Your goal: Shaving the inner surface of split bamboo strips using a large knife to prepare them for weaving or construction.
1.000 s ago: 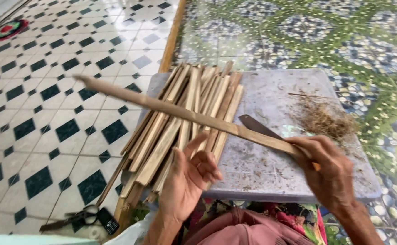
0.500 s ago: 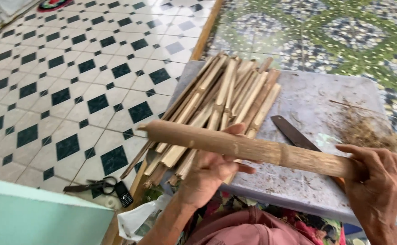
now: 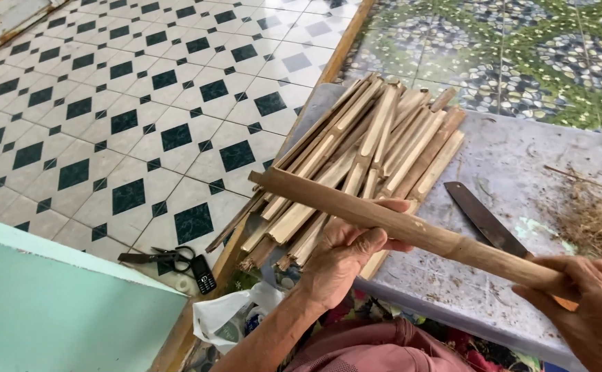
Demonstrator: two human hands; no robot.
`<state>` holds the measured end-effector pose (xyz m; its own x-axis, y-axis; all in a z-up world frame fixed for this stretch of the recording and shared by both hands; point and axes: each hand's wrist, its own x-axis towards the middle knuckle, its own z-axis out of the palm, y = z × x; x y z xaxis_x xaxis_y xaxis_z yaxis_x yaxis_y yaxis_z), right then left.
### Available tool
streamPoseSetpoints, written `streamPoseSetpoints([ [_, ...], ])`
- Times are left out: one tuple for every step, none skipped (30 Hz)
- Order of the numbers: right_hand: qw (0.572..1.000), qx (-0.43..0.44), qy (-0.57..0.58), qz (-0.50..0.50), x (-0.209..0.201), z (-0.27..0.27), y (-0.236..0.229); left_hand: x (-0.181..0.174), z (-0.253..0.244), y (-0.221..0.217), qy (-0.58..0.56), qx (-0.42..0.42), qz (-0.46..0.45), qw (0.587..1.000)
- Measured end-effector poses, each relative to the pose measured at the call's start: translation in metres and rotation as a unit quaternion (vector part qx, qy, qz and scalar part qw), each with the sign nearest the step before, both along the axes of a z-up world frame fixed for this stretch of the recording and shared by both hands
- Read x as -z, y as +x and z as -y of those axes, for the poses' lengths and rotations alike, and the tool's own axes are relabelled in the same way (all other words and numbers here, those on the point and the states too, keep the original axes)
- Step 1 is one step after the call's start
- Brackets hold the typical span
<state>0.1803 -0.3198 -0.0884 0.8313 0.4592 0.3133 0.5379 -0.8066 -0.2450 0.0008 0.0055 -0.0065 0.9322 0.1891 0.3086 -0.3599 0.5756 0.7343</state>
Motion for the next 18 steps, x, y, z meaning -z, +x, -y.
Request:
streamPoseSetpoints([
  [1.000,-0.003,0.000,0.000,0.002,0.001,0.003,0.002,-0.002,0.000,0.000,-0.003,0.000,1.000],
  [0.998,-0.039,0.041,-0.005,0.004,0.002,0.005,0.004,-0.003,0.000,-0.011,-0.010,0.000,1.000],
  [0.994,-0.076,0.082,-0.011,0.006,0.003,0.007,0.006,-0.004,0.001,-0.023,-0.018,0.000,1.000],
  [0.994,-0.076,0.082,-0.011,-0.001,0.000,0.003,0.004,-0.005,0.000,-0.023,-0.019,0.000,1.000],
  [0.994,-0.084,0.075,-0.007,-0.008,-0.002,0.001,0.001,-0.006,-0.001,-0.019,-0.015,0.016,1.000],
  [0.993,-0.091,0.068,-0.003,-0.015,-0.004,-0.003,-0.001,-0.006,-0.002,-0.015,-0.010,0.031,0.999],
  [0.994,-0.091,0.068,-0.004,-0.023,-0.008,-0.006,-0.001,-0.006,-0.003,-0.015,-0.011,0.030,0.999],
  [0.990,-0.106,0.088,0.025,-0.030,-0.012,-0.010,-0.001,-0.007,-0.003,-0.008,0.001,0.017,1.000],
  [0.985,-0.121,0.108,0.054,-0.036,-0.014,-0.014,0.000,-0.007,-0.002,-0.002,0.012,0.003,1.000],
  [0.987,-0.112,0.104,0.052,-0.038,-0.016,-0.018,-0.001,-0.005,-0.003,-0.006,0.020,0.001,1.000],
  [0.984,-0.101,0.134,0.062,-0.039,-0.017,-0.022,-0.002,-0.003,-0.003,-0.022,0.035,0.001,0.999],
  [0.980,-0.085,0.163,0.074,-0.041,-0.016,-0.024,-0.004,0.000,0.001,-0.039,0.055,0.002,0.998],
  [0.982,-0.073,0.158,0.075,-0.045,-0.011,-0.026,-0.002,0.001,-0.001,-0.043,0.067,0.002,0.997],
  [0.982,-0.070,0.141,0.105,-0.049,-0.010,-0.025,-0.002,-0.001,-0.002,-0.005,0.093,-0.005,0.996],
  [0.981,-0.068,0.124,0.133,-0.054,-0.009,-0.025,-0.003,-0.003,-0.002,0.033,0.118,-0.010,0.992],
  [0.981,-0.060,0.123,0.138,-0.055,-0.006,-0.025,0.002,-0.004,0.000,0.034,0.127,-0.006,0.991],
  [0.983,-0.038,0.113,0.140,-0.057,-0.003,-0.025,0.007,-0.006,0.002,-0.049,0.215,-0.014,0.975],
  [0.984,-0.019,0.105,0.144,-0.061,-0.002,-0.025,0.010,-0.009,0.004,-0.128,0.300,-0.021,0.945],
])
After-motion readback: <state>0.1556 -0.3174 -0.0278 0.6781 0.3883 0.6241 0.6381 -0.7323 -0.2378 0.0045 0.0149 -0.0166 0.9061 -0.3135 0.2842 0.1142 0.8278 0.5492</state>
